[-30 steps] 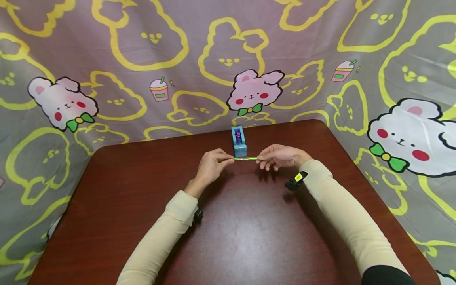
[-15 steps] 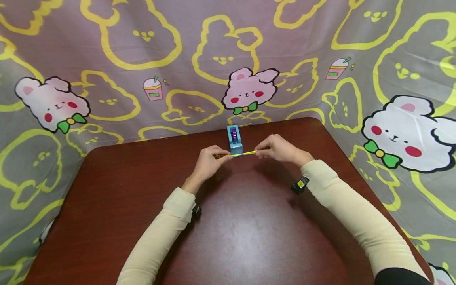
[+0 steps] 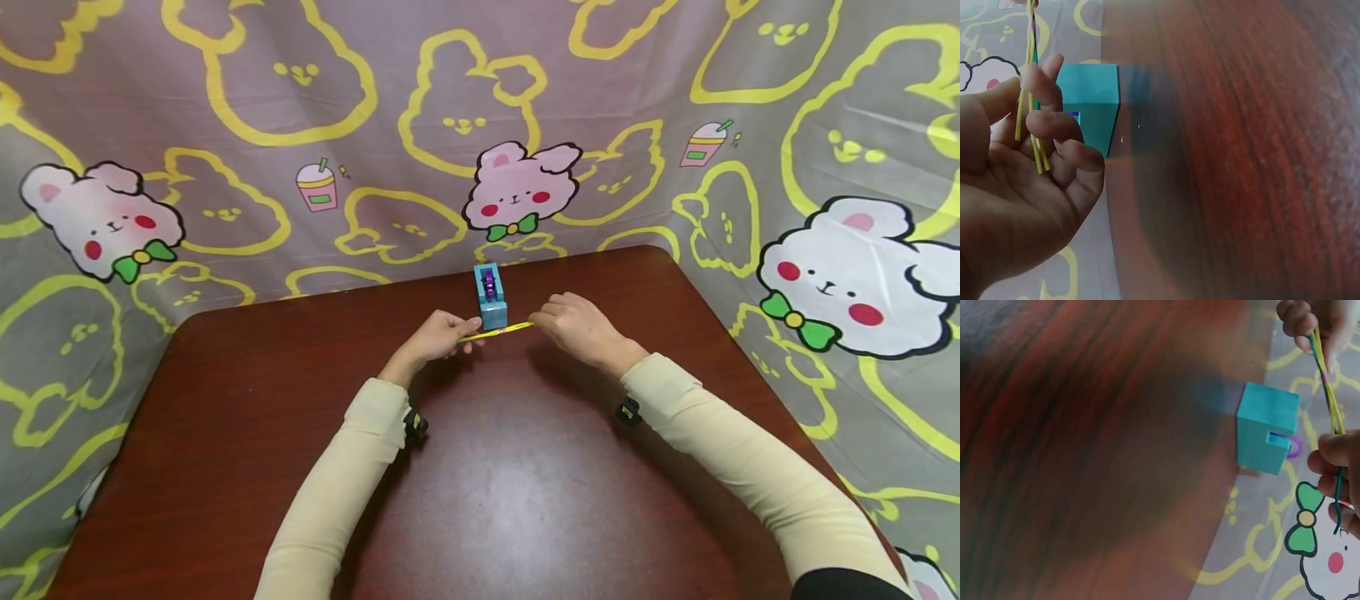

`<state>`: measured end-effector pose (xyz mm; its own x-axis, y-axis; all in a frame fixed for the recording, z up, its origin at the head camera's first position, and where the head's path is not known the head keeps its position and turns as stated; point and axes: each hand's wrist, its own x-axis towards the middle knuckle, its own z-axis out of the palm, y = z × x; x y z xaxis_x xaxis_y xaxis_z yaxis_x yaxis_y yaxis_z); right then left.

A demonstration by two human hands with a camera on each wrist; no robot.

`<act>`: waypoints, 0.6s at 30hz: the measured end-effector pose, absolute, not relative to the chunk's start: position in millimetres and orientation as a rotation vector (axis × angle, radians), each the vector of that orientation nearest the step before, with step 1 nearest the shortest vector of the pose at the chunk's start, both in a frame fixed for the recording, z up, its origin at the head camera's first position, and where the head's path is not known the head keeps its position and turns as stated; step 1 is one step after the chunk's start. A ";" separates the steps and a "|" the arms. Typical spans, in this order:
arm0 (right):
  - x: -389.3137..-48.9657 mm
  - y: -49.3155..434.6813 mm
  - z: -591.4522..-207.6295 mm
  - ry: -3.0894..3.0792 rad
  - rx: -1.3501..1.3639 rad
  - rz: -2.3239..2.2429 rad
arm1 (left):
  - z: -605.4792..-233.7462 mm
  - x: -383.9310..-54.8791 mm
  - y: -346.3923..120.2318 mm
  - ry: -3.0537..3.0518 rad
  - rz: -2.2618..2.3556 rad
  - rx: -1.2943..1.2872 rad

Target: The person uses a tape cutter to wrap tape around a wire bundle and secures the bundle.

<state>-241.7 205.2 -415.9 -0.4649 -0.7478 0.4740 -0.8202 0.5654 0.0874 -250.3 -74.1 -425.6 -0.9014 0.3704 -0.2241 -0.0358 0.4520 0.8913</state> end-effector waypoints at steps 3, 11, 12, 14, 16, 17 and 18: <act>-240.9 205.5 -419.1 -2.306 1.254 0.187 | -427.9 -251.6 -74.5 2.304 1.439 0.278; -239.5 205.2 -419.4 -2.399 1.238 0.262 | -425.4 -248.8 -77.0 2.321 1.416 0.326; -239.6 204.9 -418.0 -2.443 1.230 0.313 | -425.5 -248.5 -77.3 2.329 1.422 0.323; -240.1 204.2 -414.2 -2.549 1.196 0.448 | -425.8 -248.1 -77.8 2.348 1.438 0.319; -241.5 203.6 -409.9 -2.664 1.143 0.612 | -426.1 -247.6 -77.9 2.373 1.452 0.328; -242.3 203.6 -407.6 -2.715 1.114 0.698 | -426.4 -247.4 -77.8 2.385 1.462 0.332; -244.0 203.7 -406.1 -2.760 1.091 0.772 | -426.4 -246.9 -77.4 2.401 1.469 0.339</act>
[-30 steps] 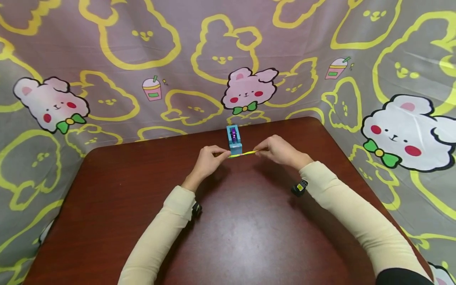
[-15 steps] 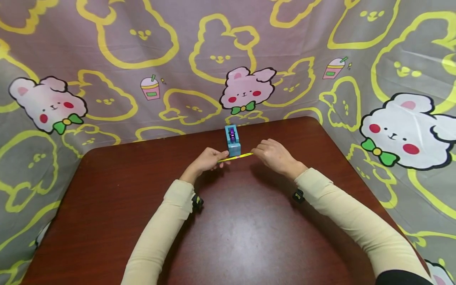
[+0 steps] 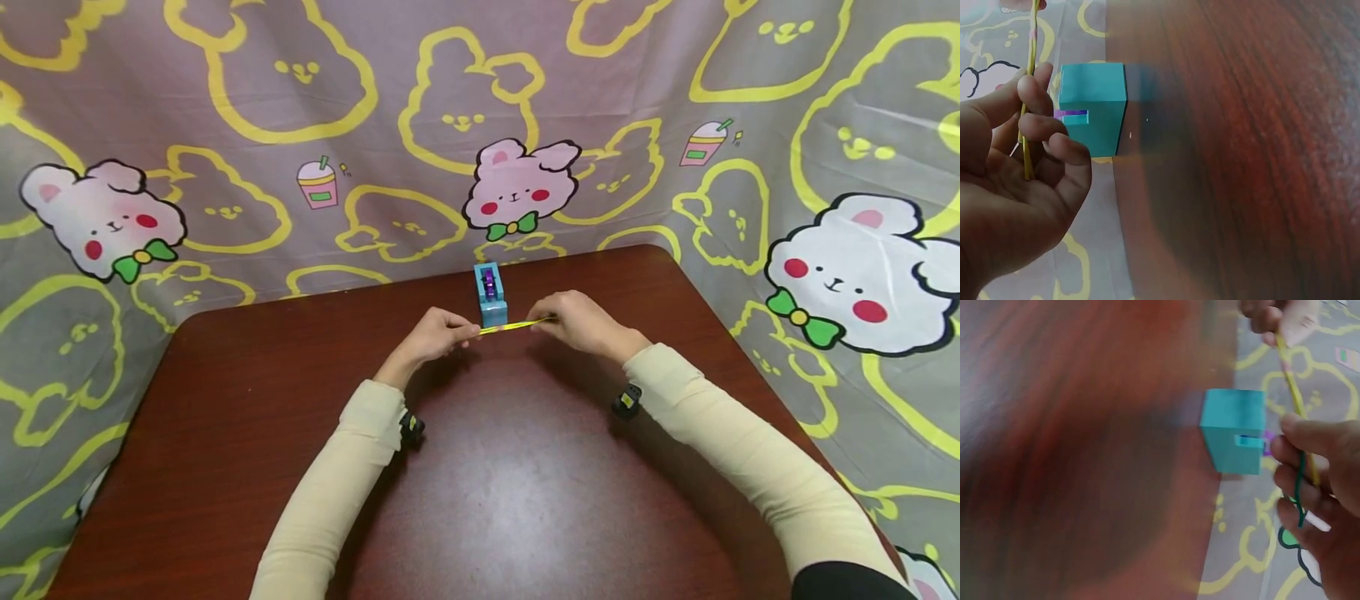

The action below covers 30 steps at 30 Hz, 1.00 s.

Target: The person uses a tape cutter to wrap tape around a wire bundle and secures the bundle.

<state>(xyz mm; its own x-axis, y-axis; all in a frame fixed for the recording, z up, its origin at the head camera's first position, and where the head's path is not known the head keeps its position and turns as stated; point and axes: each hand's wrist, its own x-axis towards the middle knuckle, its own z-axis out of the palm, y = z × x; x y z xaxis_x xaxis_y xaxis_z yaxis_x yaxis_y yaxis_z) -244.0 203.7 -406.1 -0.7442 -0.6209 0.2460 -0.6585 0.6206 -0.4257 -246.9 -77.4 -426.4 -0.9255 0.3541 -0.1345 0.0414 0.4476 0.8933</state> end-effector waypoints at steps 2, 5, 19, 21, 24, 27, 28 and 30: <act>-248.3 203.7 -402.4 -2.830 1.058 0.925 | -425.3 -246.3 -77.0 2.434 1.486 0.362; -255.7 204.5 -398.3 -2.904 1.013 1.145 | -423.9 -245.6 -76.4 2.497 1.517 0.403; -290.4 211.1 -421.4 -2.998 0.452 2.418 | -419.3 -238.8 -72.4 2.687 1.623 0.517; -293.4 211.1 -428.4 -2.982 0.401 2.543 | -418.7 -238.2 -72.0 2.695 1.631 0.518; -295.6 211.4 -437.9 -2.990 0.369 2.642 | -418.5 -237.4 -71.4 2.702 1.635 0.506; -296.0 211.0 -444.2 -3.002 0.351 2.695 | -419.4 -237.2 -71.5 2.714 1.622 0.508; -295.8 210.6 -445.2 -3.008 0.354 2.699 | -419.6 -237.0 -71.7 2.720 1.614 0.505; -295.8 209.6 -446.6 -3.007 0.365 2.715 | -420.1 -236.9 -72.5 2.731 1.603 0.503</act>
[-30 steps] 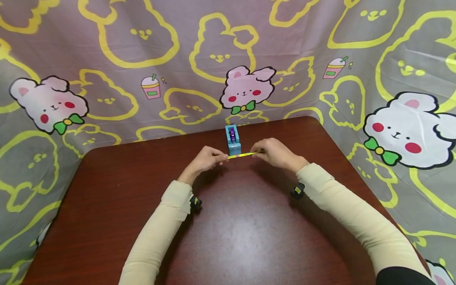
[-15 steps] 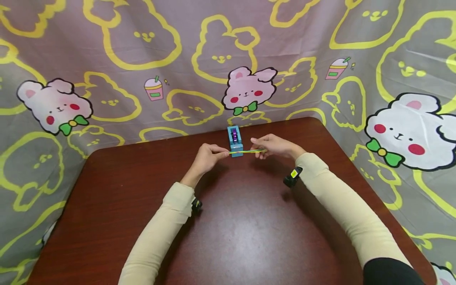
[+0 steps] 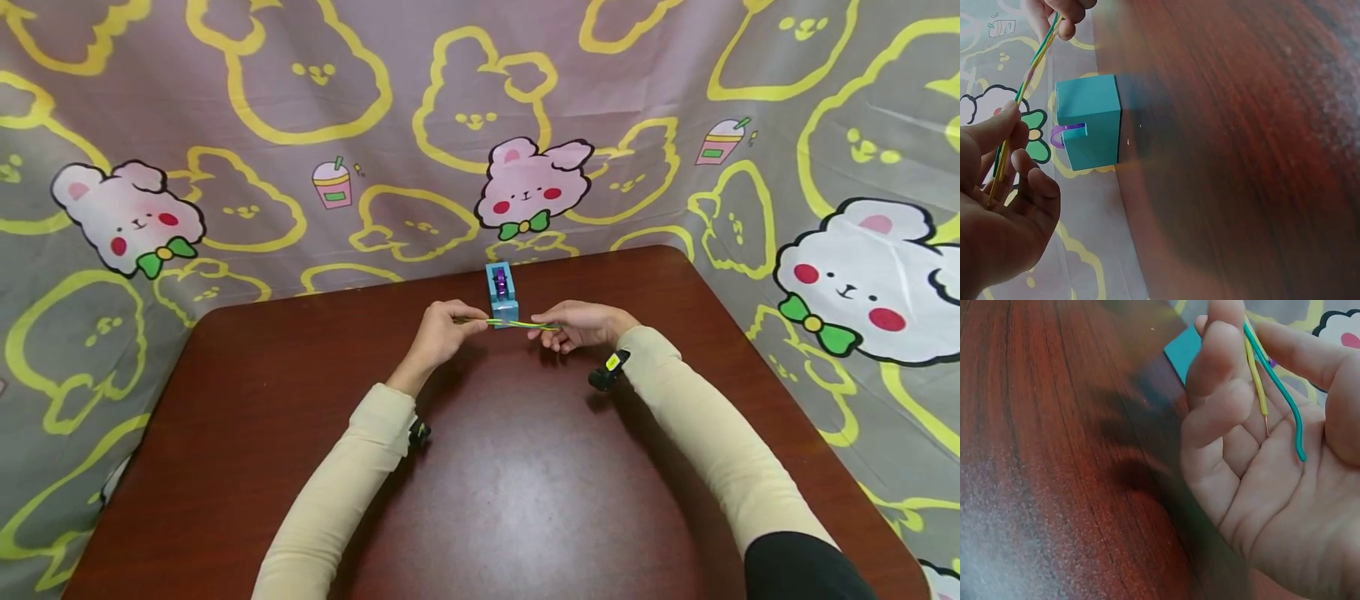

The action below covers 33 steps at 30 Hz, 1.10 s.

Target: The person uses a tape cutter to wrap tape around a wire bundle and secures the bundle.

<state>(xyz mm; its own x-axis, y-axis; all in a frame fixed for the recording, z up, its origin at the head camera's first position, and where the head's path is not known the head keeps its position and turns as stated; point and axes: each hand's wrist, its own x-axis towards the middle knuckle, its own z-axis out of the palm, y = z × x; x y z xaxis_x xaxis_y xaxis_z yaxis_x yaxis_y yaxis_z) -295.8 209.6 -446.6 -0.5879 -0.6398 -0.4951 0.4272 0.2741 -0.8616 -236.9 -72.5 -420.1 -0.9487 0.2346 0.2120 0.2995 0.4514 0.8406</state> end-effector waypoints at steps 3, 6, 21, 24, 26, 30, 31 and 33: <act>-295.8 209.7 -448.7 1.615 -0.219 -1.479 | -420.4 -236.9 -72.6 -2.633 -1.520 -0.472; -296.0 211.8 -450.3 1.606 -0.243 -1.478 | -420.8 -237.4 -72.1 -2.652 -1.514 -0.457; -295.0 216.7 -430.3 1.980 -0.604 -1.318 | -424.0 -239.7 -70.0 -2.647 -1.542 -0.445; -292.0 217.1 -419.3 2.160 -0.719 -1.235 | -423.2 -239.8 -67.9 -2.644 -1.558 -0.427; -289.4 216.5 -412.2 2.269 -0.783 -1.181 | -423.3 -240.4 -66.8 -2.640 -1.583 -0.416; -285.6 214.9 -403.4 2.466 -0.887 -1.087 | -424.3 -242.2 -65.6 -2.649 -1.661 -0.391; -285.0 214.4 -402.6 2.515 -0.910 -1.059 | -424.6 -243.0 -65.3 -2.655 -1.676 -0.394; -282.3 213.1 -400.1 2.606 -0.954 -1.002 | -425.7 -245.3 -65.6 -2.681 -1.682 -0.399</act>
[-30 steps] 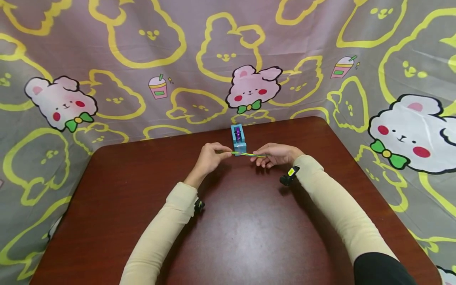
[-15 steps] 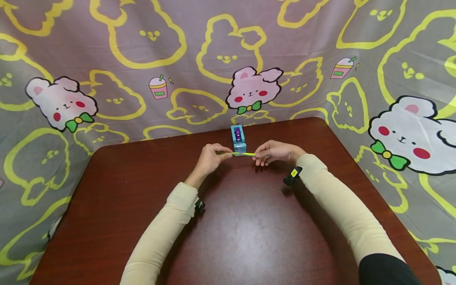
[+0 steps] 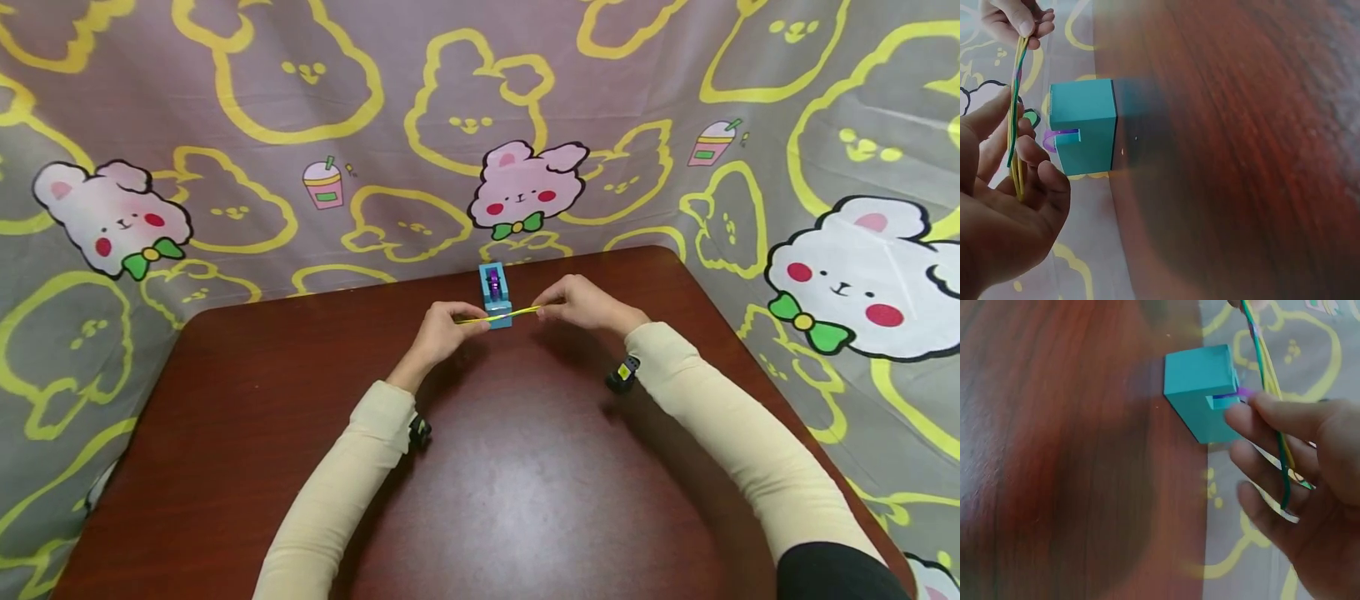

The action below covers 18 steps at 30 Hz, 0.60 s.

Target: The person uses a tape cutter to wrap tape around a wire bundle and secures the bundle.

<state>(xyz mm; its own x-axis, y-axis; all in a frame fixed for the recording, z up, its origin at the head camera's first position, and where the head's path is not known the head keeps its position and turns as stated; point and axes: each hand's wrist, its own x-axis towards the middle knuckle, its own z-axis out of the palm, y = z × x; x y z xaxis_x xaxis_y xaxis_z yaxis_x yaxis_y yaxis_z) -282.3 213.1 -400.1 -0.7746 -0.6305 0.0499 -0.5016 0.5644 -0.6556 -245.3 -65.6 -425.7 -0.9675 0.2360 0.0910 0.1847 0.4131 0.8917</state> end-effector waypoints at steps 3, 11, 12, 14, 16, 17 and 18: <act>-277.9 210.4 -398.5 2.742 -1.066 -0.878 | -427.2 -249.6 -68.2 2.547 1.602 0.365; -271.4 208.2 -411.6 3.077 -1.556 -0.521 | -429.9 -265.0 -78.7 2.263 1.477 0.274; -270.9 208.5 -414.3 3.097 -1.589 -0.500 | -429.5 -265.8 -79.6 2.252 1.452 0.279; -269.2 209.1 -418.8 3.120 -1.616 -0.476 | -429.2 -267.0 -81.0 2.227 1.427 0.277; -267.6 209.8 -422.2 3.131 -1.603 -0.457 | -428.4 -267.0 -81.1 2.208 1.420 0.267; -267.0 210.2 -423.4 3.131 -1.588 -0.454 | -429.1 -267.4 -80.9 2.201 1.420 0.262; -266.6 210.5 -424.3 3.131 -1.574 -0.453 | -429.2 -267.3 -80.4 2.198 1.422 0.259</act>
<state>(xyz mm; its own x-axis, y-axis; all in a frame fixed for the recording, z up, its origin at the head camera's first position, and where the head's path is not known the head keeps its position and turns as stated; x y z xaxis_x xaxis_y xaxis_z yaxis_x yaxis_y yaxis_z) -266.6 210.5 -424.3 -0.5426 -0.7105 0.4481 -0.8083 0.5867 -0.0484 -267.3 -80.4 -429.2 -0.8542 0.4183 -0.3090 -0.1106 0.4345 0.8939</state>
